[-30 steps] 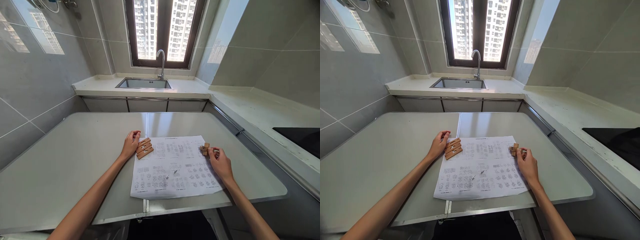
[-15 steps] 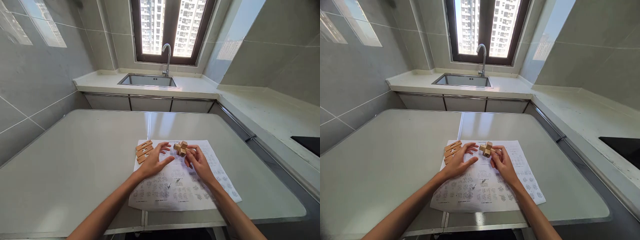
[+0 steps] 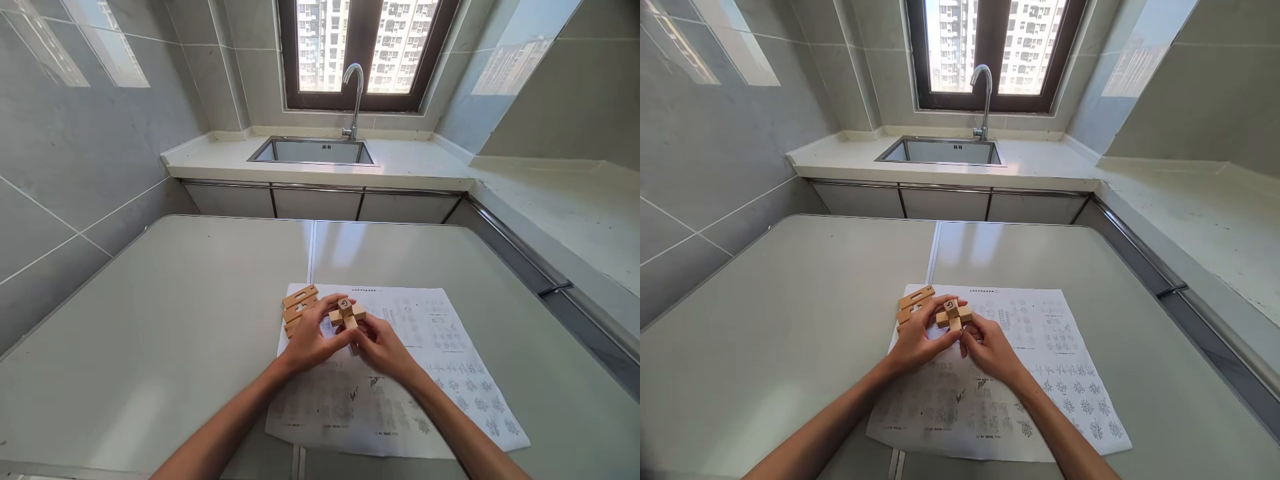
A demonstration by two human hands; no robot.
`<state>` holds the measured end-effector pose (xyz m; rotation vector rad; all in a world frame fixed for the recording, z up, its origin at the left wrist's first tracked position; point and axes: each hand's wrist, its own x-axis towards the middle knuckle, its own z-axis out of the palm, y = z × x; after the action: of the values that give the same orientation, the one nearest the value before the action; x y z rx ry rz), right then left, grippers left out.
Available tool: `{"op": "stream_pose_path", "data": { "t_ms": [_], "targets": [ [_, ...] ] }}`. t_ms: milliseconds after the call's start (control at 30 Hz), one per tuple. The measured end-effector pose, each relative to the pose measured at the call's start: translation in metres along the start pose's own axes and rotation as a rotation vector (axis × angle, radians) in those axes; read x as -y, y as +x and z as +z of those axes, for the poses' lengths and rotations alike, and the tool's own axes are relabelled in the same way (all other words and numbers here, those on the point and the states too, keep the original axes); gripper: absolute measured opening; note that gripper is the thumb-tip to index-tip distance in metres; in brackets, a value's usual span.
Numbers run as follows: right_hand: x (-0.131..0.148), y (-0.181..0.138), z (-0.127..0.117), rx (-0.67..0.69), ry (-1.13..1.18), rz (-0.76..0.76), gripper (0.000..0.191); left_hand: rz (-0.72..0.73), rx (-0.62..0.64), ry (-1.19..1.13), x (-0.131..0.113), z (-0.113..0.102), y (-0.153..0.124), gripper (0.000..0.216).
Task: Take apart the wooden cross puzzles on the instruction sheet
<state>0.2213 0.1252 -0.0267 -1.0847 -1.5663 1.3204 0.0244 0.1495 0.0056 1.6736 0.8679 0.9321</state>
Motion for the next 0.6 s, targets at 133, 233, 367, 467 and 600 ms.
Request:
{"op": "stream_pose_path", "data": {
  "t_ms": [133, 233, 367, 467, 600],
  "targets": [
    [-0.004, 0.0, 0.003, -0.141, -0.223, -0.066, 0.024, 0.035, -0.024, 0.025, -0.001, -0.002, 0.0, 0.057],
    [-0.003, 0.001, 0.004, -0.244, -0.291, -0.128, 0.019, 0.064, -0.039, 0.071, 0.001, -0.001, 0.001, 0.064],
    [0.001, 0.002, 0.005, -0.342, -0.346, -0.17, 0.018, 0.086, -0.083, 0.107, 0.004, 0.001, 0.002, 0.066],
    [0.004, 0.003, 0.006, -0.342, -0.292, -0.135, 0.018, 0.089, -0.085, 0.109, 0.005, 0.002, 0.002, 0.065],
    [0.008, 0.005, 0.003, -0.124, -0.13, -0.088, 0.027, 0.079, -0.059, 0.097, 0.005, -0.002, 0.004, 0.061]
  ]
}}
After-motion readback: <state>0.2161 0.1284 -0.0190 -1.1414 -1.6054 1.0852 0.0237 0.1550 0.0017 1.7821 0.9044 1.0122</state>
